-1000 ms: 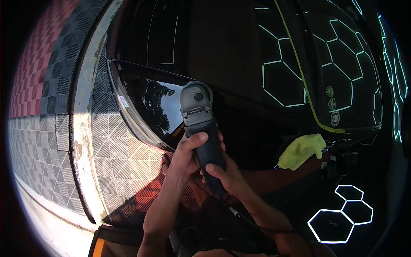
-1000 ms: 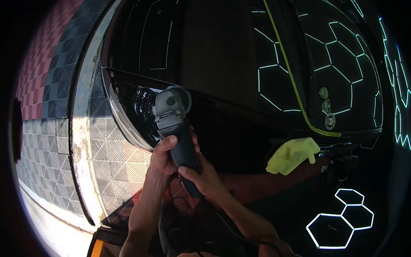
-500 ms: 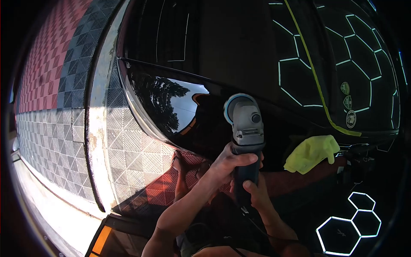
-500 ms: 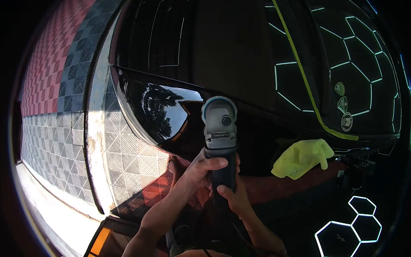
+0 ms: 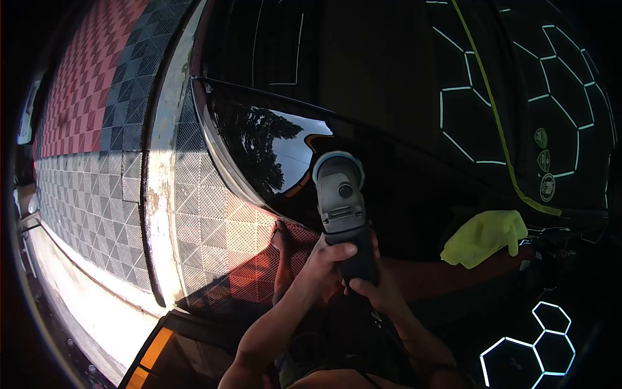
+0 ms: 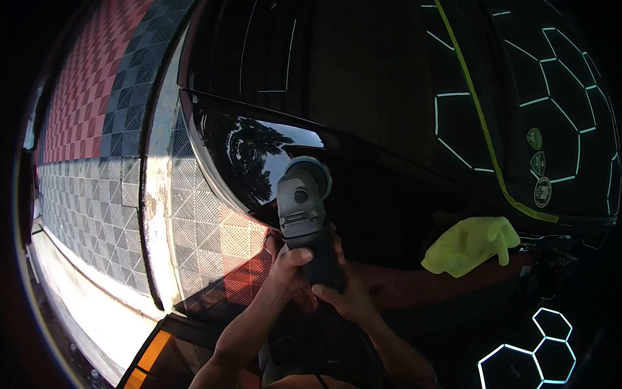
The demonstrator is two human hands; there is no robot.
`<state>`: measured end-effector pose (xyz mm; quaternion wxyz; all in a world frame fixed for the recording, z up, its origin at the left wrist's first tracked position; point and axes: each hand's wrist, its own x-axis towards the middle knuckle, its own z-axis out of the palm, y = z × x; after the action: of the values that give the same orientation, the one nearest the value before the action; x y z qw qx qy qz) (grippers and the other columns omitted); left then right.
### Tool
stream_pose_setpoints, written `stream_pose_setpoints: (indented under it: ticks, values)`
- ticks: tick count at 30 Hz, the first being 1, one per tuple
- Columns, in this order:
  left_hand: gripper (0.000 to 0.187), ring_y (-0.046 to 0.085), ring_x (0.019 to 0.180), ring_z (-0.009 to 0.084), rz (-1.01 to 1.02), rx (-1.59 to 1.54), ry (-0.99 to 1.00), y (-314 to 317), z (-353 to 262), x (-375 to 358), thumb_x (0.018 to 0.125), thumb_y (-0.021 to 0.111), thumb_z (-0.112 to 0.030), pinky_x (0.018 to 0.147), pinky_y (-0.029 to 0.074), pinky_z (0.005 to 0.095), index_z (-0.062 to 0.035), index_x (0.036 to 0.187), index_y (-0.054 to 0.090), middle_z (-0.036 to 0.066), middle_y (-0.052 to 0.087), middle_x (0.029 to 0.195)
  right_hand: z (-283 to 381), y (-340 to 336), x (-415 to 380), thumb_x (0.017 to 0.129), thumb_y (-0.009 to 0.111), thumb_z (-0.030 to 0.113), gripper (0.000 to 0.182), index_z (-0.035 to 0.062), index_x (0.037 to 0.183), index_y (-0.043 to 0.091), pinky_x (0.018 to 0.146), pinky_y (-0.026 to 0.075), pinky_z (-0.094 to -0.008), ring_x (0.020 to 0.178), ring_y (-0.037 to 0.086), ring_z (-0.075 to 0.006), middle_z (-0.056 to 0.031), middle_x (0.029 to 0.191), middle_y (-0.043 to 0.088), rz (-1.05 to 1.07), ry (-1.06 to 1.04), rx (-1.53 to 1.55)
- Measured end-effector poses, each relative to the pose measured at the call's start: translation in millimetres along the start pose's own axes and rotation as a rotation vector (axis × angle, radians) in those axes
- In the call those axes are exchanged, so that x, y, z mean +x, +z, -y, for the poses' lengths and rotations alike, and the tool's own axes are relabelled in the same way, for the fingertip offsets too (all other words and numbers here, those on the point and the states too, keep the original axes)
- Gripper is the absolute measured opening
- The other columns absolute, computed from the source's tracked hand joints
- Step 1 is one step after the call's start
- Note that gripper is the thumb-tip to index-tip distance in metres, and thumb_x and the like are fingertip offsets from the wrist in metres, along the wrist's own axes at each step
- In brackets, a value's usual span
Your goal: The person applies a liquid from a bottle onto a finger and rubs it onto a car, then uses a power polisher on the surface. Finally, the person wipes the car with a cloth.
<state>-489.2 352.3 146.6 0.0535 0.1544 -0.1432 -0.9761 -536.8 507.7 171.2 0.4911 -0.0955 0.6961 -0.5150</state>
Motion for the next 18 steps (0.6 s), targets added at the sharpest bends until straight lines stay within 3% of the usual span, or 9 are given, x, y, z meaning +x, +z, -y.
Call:
stream_pose_setpoints:
  ticks: [1, 3, 4, 10, 12, 16, 18]
  values:
    - [0.07, 0.066, 0.093, 0.0287, -0.023, -0.051, 0.051, -3.1, -5.2, -1.5, 0.075, 0.074, -0.031, 0.08, 0.057, 0.038, 0.0019, 0.129, 0.044, 0.018, 0.061, 0.103, 5.4, 4.2, 6.7, 0.083, 0.07, 0.029, 0.056, -0.0035, 0.124, 0.048, 0.07, 0.055, -0.0319, 0.079, 0.064, -0.0177, -0.0119, 0.096, 0.062, 0.001, 0.001, 0.003]
    - [0.068, 0.065, 0.094, 0.0281, 0.002, -0.082, 0.103, -10.9, -12.4, 1.4, 0.076, 0.074, -0.028, 0.079, 0.057, 0.0377, 0.0019, 0.13, 0.044, 0.017, 0.061, 0.105, 20.8, 12.1, 21.0, 0.081, 0.073, 0.023, 0.064, -0.0048, 0.132, 0.045, 0.093, 0.047, -0.0369, 0.109, 0.059, -0.0253, -0.0161, 0.117, 0.058, 0.089, -0.021, -0.031]
    - [0.068, 0.065, 0.095, 0.0281, 0.02, -0.105, 0.117, -13.8, -16.3, 2.8, 0.076, 0.074, -0.028, 0.079, 0.057, 0.0379, 0.0017, 0.13, 0.045, 0.017, 0.061, 0.105, 22.7, 14.8, 25.0, 0.081, 0.073, 0.023, 0.064, -0.0048, 0.132, 0.045, 0.093, 0.047, -0.0369, 0.109, 0.059, -0.0253, -0.0161, 0.117, 0.058, 0.11, -0.024, -0.024]
    - [0.065, 0.065, 0.092, 0.027, 0.027, -0.123, 0.105, -6.4, -2.7, 4.4, 0.076, 0.075, -0.027, 0.077, 0.057, 0.0363, 0.0015, 0.127, 0.046, 0.017, 0.062, 0.103, 21.5, 0.8, 12.5, 0.081, 0.073, 0.023, 0.063, -0.0045, 0.131, 0.045, 0.092, 0.048, -0.0353, 0.108, 0.058, -0.0218, -0.0134, 0.115, 0.058, 0.112, 0.029, 0.029]
    - [0.068, 0.065, 0.094, 0.0275, 0.013, -0.095, 0.053, 2.6, 1.4, 0.3, 0.076, 0.075, -0.029, 0.08, 0.056, 0.0369, 0.0011, 0.129, 0.044, 0.017, 0.061, 0.103, 21.7, -4.5, 1.2, 0.085, 0.067, 0.03, 0.048, -0.0029, 0.116, 0.051, 0.069, 0.055, -0.031, 0.076, 0.065, -0.0175, -0.0104, 0.089, 0.063, 0.077, 0.028, 0.039]
    - [0.066, 0.065, 0.093, 0.0271, 0.011, -0.089, 0.068, -0.7, -3.5, 3.8, 0.076, 0.075, -0.03, 0.079, 0.057, 0.037, 0.0012, 0.127, 0.046, 0.017, 0.062, 0.103, 21.3, 2.2, 7.6, 0.085, 0.068, 0.032, 0.051, -0.0033, 0.118, 0.052, 0.07, 0.055, -0.0311, 0.076, 0.065, -0.0176, -0.0102, 0.088, 0.063, 0.061, -0.017, 0.046]
    - [0.064, 0.066, 0.09, 0.027, 0.021, -0.106, 0.132, -12.6, -17.6, 6.7, 0.076, 0.075, -0.029, 0.076, 0.058, 0.0373, 0.0008, 0.126, 0.048, 0.017, 0.062, 0.101, 27.0, 12.1, 25.2, 0.082, 0.073, 0.029, 0.066, -0.0041, 0.133, 0.045, 0.09, 0.05, -0.0352, 0.106, 0.062, -0.0243, -0.0157, 0.115, 0.061, 0.099, -0.013, 0.019]
